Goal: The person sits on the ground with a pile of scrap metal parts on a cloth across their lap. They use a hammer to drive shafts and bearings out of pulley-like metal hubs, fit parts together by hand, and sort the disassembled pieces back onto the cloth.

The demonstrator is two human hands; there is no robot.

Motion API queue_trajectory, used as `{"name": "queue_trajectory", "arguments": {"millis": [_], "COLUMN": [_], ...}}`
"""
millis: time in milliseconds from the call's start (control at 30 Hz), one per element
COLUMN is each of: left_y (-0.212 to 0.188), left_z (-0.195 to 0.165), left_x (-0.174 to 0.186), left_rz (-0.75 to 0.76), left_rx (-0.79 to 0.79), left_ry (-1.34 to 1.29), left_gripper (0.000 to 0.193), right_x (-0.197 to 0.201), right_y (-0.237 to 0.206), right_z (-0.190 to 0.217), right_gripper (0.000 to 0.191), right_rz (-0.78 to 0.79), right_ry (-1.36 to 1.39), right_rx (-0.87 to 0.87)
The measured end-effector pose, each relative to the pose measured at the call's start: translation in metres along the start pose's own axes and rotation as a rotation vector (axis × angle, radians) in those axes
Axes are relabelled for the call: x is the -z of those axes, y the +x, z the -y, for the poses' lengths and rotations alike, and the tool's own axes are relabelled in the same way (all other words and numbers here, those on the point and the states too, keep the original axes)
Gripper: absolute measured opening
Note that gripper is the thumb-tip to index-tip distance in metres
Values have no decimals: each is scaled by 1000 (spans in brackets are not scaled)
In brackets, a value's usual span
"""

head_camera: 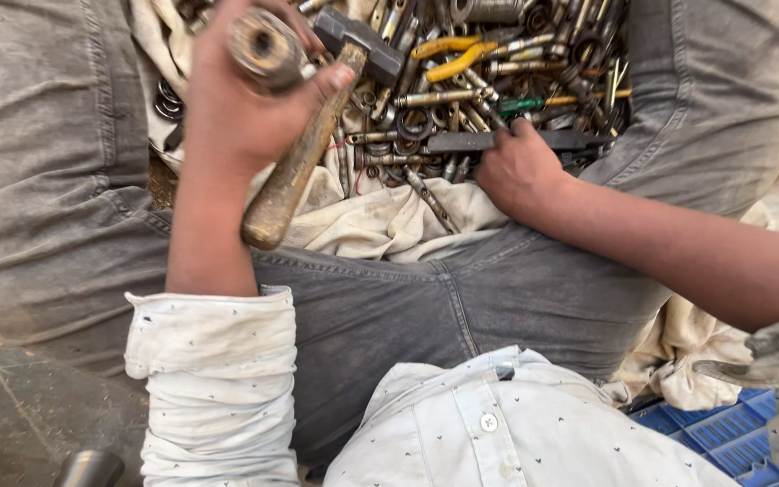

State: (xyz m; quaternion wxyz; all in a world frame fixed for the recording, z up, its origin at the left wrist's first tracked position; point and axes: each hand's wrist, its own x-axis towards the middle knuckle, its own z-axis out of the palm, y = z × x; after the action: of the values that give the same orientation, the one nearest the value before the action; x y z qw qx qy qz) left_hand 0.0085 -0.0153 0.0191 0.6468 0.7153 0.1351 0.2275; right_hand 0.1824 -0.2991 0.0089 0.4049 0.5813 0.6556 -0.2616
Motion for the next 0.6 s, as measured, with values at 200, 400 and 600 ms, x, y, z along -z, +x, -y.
{"name": "queue_trajectory", "arguments": {"millis": [200, 400, 600], "left_y": [0, -1, -1], "left_z": [-12, -23, -31], "left_x": [-3, -5, -6], "left_rz": [126, 104, 71], "left_rx": [33, -48, 12], "left_ry": [26, -26, -208], "left_gripper": [38, 64, 83], "right_x": [21, 108, 108], "right_y": [-41, -121, -163], "right_z": [-26, -72, -57], "right_gripper": [21, 35, 28], "right_rz": [-32, -61, -1161], "right_ry": [139, 591, 1640], "right_rx": [-115, -468, -542]}}
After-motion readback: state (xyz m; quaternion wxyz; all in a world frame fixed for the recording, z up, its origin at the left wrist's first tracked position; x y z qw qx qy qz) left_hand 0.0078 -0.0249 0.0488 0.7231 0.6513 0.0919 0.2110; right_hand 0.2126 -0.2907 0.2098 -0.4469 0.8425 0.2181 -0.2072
